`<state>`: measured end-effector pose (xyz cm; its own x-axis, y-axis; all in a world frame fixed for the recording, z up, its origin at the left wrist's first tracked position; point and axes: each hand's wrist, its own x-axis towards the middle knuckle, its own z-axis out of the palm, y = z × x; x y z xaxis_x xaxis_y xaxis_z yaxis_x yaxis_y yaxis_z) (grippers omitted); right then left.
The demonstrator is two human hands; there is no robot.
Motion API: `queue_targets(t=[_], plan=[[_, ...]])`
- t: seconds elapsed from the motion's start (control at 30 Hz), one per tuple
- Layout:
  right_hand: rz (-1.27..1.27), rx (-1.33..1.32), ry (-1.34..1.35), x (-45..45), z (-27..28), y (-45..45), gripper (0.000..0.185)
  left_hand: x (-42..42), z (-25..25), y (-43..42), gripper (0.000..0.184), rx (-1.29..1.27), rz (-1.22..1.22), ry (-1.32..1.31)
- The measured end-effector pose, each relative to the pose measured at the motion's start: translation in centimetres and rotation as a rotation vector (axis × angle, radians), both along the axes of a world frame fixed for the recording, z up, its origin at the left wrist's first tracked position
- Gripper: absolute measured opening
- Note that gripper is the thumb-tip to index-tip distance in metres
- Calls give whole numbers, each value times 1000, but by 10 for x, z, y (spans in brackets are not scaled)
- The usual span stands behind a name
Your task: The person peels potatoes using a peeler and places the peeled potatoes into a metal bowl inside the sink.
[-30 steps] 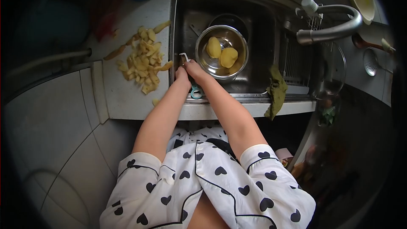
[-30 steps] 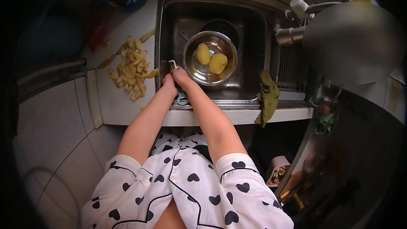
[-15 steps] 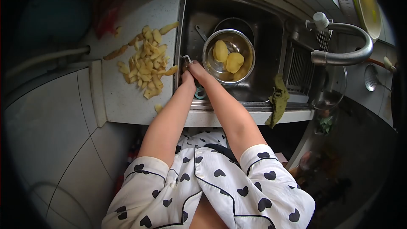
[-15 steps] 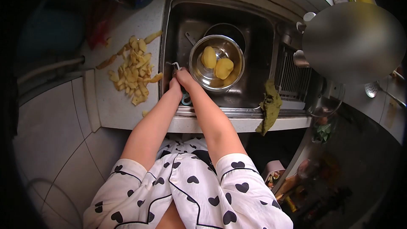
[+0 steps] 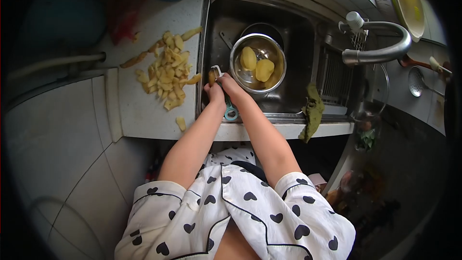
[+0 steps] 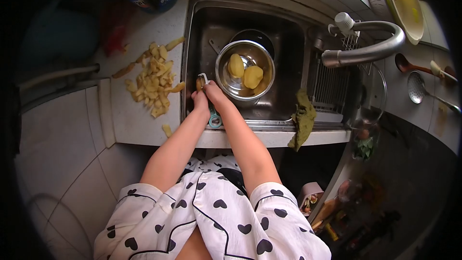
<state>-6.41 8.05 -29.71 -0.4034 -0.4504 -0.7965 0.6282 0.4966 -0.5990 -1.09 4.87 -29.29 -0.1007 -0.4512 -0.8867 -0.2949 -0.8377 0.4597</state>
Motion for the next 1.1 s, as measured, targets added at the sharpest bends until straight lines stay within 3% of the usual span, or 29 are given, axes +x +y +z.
queue_targets(t=[0.13,0.27,0.3,0.47,0.53,0.63,0.67,0.73,0.8,0.87,0.93,1.1], plan=[[-24,-50,26,-1,58,0,30,0,24,3,38,-48,16,72],[-114,-185,-45,-9,136,4,26,3,65,-2,52,-24,-17,301],[-134,-223,-36,-11,147,7,25,5,85,-5,62,-51,-43,361],[-148,-357,55,-6,217,14,24,28,156,-32,66,-366,-181,501],[-76,-352,70,-2,239,13,23,37,161,-47,60,-424,-214,636],[-16,-409,95,9,269,2,21,54,173,-78,46,-143,-184,953],[27,-443,138,13,273,-2,20,59,177,-86,49,-123,-172,913],[119,-514,224,15,275,-15,17,72,198,-109,51,118,-195,1080],[250,-514,445,24,279,-30,17,83,214,-118,55,105,-171,1003],[560,-337,659,31,294,-40,20,93,242,-120,54,115,-135,970],[751,-177,1129,44,304,-48,26,97,247,-125,55,77,-86,884],[854,-127,1361,59,296,-68,25,110,236,-136,55,73,-81,800]])
